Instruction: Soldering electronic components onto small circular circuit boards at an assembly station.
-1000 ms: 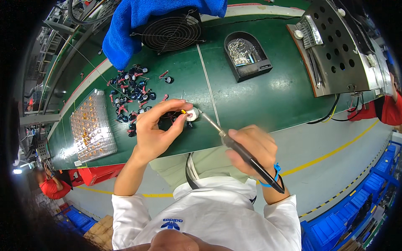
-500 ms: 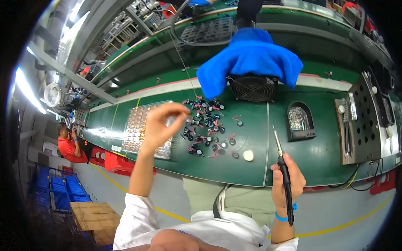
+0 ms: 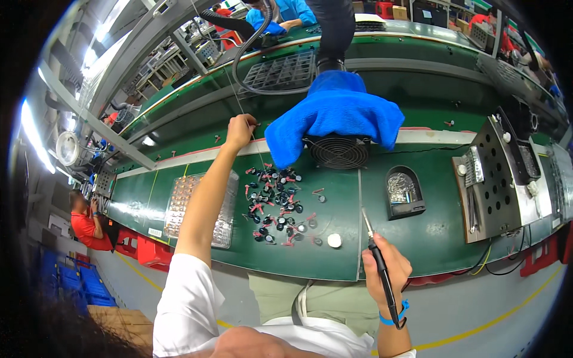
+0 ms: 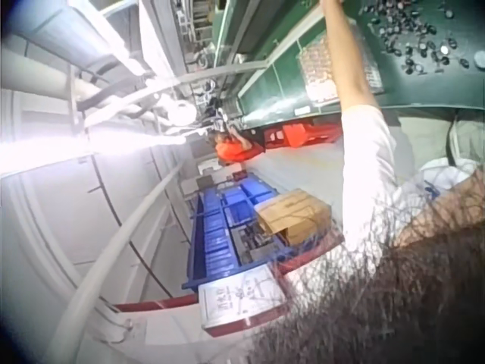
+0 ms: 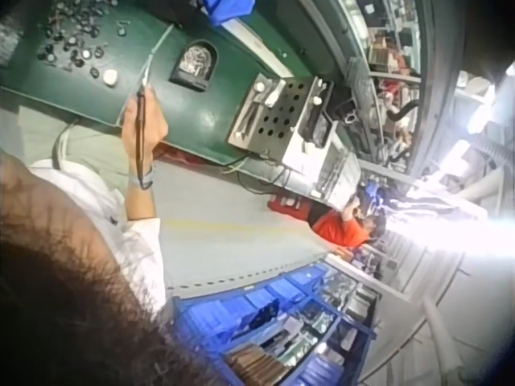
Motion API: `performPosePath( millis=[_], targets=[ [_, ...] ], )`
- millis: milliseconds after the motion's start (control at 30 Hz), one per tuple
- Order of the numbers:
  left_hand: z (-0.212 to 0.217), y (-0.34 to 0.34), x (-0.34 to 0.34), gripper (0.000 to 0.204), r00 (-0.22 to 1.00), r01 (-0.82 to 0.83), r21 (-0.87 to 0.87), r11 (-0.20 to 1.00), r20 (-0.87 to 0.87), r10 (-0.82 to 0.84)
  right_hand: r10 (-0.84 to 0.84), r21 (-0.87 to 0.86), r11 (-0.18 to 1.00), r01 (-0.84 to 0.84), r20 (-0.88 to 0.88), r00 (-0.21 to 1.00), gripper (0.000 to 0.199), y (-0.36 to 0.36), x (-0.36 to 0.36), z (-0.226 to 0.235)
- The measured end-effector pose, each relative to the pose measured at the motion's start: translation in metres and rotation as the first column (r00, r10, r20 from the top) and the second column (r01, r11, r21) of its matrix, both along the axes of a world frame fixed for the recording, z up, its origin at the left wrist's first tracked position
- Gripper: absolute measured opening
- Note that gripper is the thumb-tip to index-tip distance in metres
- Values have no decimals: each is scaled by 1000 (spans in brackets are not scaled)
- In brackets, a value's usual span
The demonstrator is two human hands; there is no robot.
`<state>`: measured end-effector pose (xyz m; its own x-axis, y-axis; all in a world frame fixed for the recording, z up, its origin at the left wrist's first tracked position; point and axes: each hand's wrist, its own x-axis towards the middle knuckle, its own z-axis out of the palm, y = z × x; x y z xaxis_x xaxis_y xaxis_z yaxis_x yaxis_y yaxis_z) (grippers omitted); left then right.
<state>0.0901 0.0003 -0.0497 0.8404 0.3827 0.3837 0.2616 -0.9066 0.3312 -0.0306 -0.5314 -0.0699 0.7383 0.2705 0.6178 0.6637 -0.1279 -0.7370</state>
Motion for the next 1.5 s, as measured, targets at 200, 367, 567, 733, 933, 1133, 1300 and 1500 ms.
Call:
performPosePath(
  millis=[200,367,567,733,933,1133,1300,1500],
  targets=[
    [58,-47,-70,15,970,209,-201,957,164,-178,76,14,997,-79,121,990,40,1,0,1],
    [63,-154,-155,17,904,338,-304,891,370,-217,79,37,996,-83,97,992,29,0,-1,-5],
    [36,-275,-199,20,779,602,-256,756,395,-487,60,-44,998,-55,148,987,24,19,-9,13],
    [17,-293,-181,21,724,671,-217,709,398,-563,44,-104,994,-23,204,978,26,20,-9,12],
    [11,-297,-178,22,704,694,-196,692,385,-597,90,-144,988,-57,235,968,36,27,-11,10],
    [7,-290,-187,27,628,750,-1,661,315,-711,96,-286,958,-5,306,947,30,34,-16,10],
    [27,-266,-214,27,626,725,174,666,237,-743,102,-285,958,-34,227,968,26,33,-19,12],
    [62,-128,-251,20,966,93,214,972,218,-141,88,-170,984,-45,256,963,33,31,-16,3]
  ],
)
